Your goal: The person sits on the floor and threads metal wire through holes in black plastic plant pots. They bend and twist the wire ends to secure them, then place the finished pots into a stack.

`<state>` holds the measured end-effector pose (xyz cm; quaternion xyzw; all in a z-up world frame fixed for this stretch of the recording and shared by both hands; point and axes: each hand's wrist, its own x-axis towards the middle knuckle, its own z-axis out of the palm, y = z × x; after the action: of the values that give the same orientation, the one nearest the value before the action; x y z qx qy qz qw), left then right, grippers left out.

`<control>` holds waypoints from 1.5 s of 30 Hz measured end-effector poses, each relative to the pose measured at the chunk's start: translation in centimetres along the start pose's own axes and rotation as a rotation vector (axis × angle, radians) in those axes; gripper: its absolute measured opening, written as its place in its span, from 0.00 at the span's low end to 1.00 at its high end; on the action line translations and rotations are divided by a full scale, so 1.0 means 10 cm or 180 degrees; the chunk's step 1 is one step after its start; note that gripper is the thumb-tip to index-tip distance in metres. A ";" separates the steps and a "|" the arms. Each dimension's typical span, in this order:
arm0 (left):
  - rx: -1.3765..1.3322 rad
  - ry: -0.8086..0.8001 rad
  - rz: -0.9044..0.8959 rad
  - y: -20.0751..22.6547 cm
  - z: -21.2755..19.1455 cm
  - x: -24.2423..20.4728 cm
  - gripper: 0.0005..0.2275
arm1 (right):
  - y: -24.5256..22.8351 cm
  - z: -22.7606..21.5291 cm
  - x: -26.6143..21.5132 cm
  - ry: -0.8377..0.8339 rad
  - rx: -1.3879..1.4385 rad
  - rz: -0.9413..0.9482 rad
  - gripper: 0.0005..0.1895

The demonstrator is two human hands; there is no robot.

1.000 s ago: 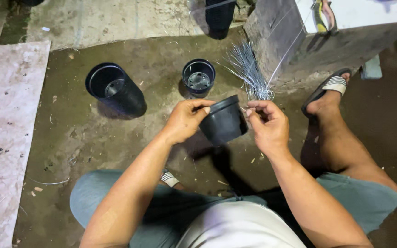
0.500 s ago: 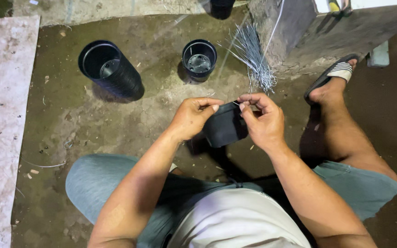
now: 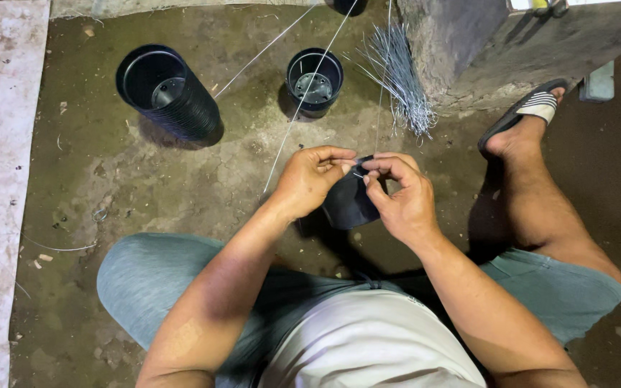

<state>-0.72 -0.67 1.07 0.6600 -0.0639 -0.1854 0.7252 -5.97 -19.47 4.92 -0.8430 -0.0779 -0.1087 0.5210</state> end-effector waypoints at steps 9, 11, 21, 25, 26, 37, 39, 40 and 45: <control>-0.0032 0.0047 0.0060 -0.06 0.04 -0.01 0.11 | 0.05 0.03 -0.01 0.0025 -0.0082 0.0137 0.09; 0.0014 0.0075 0.0071 -0.06 0.05 -0.01 0.11 | 0.07 0.03 -0.02 0.0049 -0.0124 0.0118 0.09; 0.0250 0.0172 0.0206 -0.05 0.10 -0.07 0.11 | 0.04 0.00 -0.02 0.0080 -0.0489 -0.0322 0.11; 0.0524 0.0313 0.0303 -0.02 0.16 -0.11 0.11 | 0.01 0.02 -0.03 0.0038 -0.0448 -0.0234 0.12; 0.0618 0.0328 0.0311 -0.01 0.16 -0.11 0.11 | 0.01 0.02 -0.03 0.0043 -0.0443 -0.0251 0.12; 0.0774 0.0362 0.0173 0.09 0.17 -0.16 0.12 | 0.05 0.05 -0.04 0.0045 -0.0315 0.0114 0.12; 0.0754 0.0367 0.0159 0.09 0.18 -0.17 0.11 | 0.06 0.05 -0.05 0.0051 -0.0370 0.0179 0.13; 0.0744 0.0369 0.0156 0.09 0.18 -0.17 0.11 | 0.06 0.05 -0.05 0.0056 -0.0399 0.0208 0.13; 0.0864 0.0384 0.0230 0.07 0.18 -0.18 0.11 | 0.08 0.05 -0.06 0.0064 -0.0365 0.0066 0.12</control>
<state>-2.86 -1.69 2.30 0.7592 -0.0684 -0.1088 0.6380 -6.34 -19.38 3.90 -0.8711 -0.0576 -0.1160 0.4737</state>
